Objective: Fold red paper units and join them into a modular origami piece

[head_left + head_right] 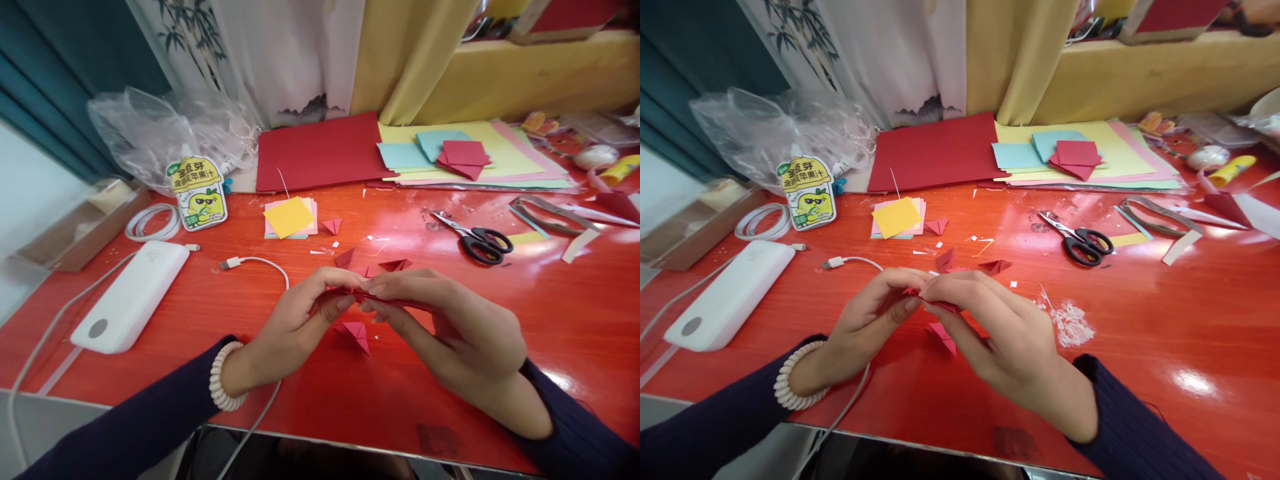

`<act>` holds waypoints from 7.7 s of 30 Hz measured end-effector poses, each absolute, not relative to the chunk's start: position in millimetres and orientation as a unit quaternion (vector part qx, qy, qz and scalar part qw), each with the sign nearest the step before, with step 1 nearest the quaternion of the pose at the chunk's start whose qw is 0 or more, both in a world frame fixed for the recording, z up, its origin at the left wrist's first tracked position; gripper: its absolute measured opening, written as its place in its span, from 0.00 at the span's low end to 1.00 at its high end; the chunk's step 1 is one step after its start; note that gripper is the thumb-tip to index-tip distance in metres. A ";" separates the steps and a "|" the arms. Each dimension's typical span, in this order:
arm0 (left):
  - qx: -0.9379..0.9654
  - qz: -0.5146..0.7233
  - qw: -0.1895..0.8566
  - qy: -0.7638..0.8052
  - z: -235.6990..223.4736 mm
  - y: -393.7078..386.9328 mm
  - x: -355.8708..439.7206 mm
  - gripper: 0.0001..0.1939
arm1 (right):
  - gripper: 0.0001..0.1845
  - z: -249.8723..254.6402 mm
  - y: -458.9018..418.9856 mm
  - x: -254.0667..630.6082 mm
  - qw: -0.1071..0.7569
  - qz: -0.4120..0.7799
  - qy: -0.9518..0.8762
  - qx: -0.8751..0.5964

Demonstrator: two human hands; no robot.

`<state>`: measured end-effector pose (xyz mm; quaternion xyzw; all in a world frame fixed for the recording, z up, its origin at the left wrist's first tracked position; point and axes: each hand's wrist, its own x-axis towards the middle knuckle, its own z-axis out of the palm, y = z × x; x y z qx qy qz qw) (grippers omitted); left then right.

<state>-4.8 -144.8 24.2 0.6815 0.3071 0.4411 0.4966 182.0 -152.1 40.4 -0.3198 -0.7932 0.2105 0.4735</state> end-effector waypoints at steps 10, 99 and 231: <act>0.658 0.451 0.507 0.326 26.3 -148.1 -4.9 0.09 | 0.15 38.6 -153.3 183.6 0.486 0.219 -0.782 -0.323; 0.555 0.390 0.516 0.523 30.0 -131.3 -6.6 0.09 | 0.16 30.1 -132.0 170.7 0.367 0.660 -0.470 -0.456; 0.610 0.309 0.520 0.512 29.6 -123.2 -10.8 0.09 | 0.08 27.9 -130.0 169.1 0.373 0.624 -0.462 -0.509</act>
